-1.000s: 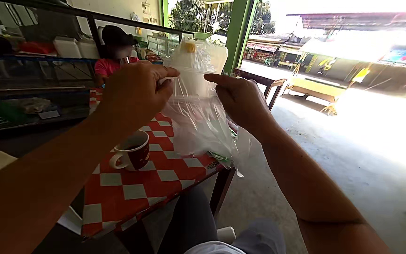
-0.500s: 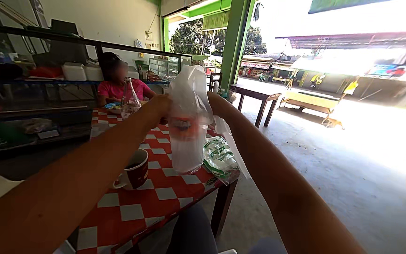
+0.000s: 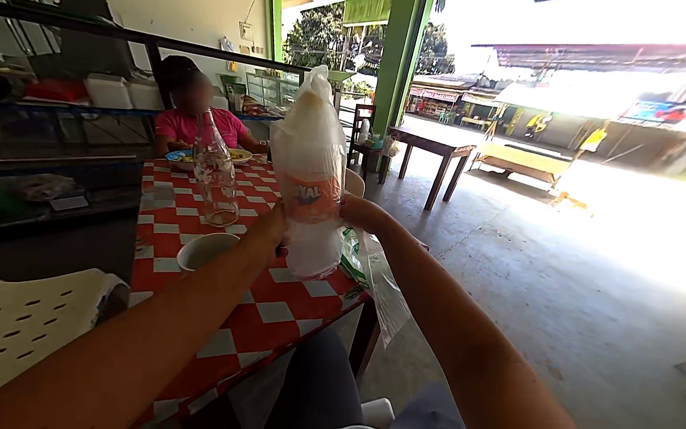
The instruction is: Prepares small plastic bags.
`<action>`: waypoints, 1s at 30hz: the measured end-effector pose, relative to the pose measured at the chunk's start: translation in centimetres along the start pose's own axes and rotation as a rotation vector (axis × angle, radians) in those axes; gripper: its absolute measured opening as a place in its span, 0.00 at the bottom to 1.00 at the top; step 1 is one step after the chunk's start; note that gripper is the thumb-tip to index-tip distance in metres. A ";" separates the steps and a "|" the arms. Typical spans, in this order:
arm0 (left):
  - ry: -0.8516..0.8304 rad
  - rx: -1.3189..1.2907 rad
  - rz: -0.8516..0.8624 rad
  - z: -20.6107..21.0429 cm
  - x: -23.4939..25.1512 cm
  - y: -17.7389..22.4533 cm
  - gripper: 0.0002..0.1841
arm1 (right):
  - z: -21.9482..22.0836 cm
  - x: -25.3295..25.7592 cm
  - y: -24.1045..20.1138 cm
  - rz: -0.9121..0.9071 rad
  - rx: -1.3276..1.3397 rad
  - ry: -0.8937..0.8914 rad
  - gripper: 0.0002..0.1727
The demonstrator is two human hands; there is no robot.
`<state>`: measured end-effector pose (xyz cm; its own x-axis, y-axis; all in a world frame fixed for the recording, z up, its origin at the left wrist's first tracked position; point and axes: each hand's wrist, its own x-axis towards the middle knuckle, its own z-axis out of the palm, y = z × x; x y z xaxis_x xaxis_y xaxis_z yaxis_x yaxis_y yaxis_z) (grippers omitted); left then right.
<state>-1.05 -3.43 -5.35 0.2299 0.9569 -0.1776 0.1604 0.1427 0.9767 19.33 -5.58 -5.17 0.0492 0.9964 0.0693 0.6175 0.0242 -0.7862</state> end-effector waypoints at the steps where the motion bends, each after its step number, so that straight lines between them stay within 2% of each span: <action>1: 0.004 -0.002 -0.012 0.1 0.1 -0.4 0.31 | 0.4 0.1 0.7 0.004 -0.027 0.005 0.14; 4: -0.011 0.012 -0.044 0.2 0.4 -1.4 0.30 | 1.4 -1.1 0.8 0.062 -0.091 -0.003 0.12; 11: -0.011 0.027 -0.102 0.3 0.8 -3.6 0.26 | 2.7 -1.4 2.4 0.009 -0.002 -0.043 0.11; 16: -0.005 -0.002 -0.097 0.4 0.7 -4.3 0.29 | 2.9 -0.7 3.3 0.065 -0.078 -0.039 0.13; 21: 0.021 0.007 -0.041 0.9 1.3 -6.1 0.29 | 3.7 -0.8 3.4 0.094 -0.019 -0.076 0.15; 25: 0.007 0.112 0.010 1.1 2.1 -7.6 0.32 | 4.8 -0.7 4.0 0.134 -0.051 -0.058 0.15; 30: -0.017 0.240 0.036 1.2 2.2 -8.5 0.34 | 6.2 -0.4 5.7 0.110 0.015 0.036 0.15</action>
<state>-0.76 -2.87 -14.17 0.2553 0.9556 -0.1471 0.3752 0.0423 0.9260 17.95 -5.32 -13.51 0.1446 0.9895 0.0041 0.5952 -0.0836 -0.7992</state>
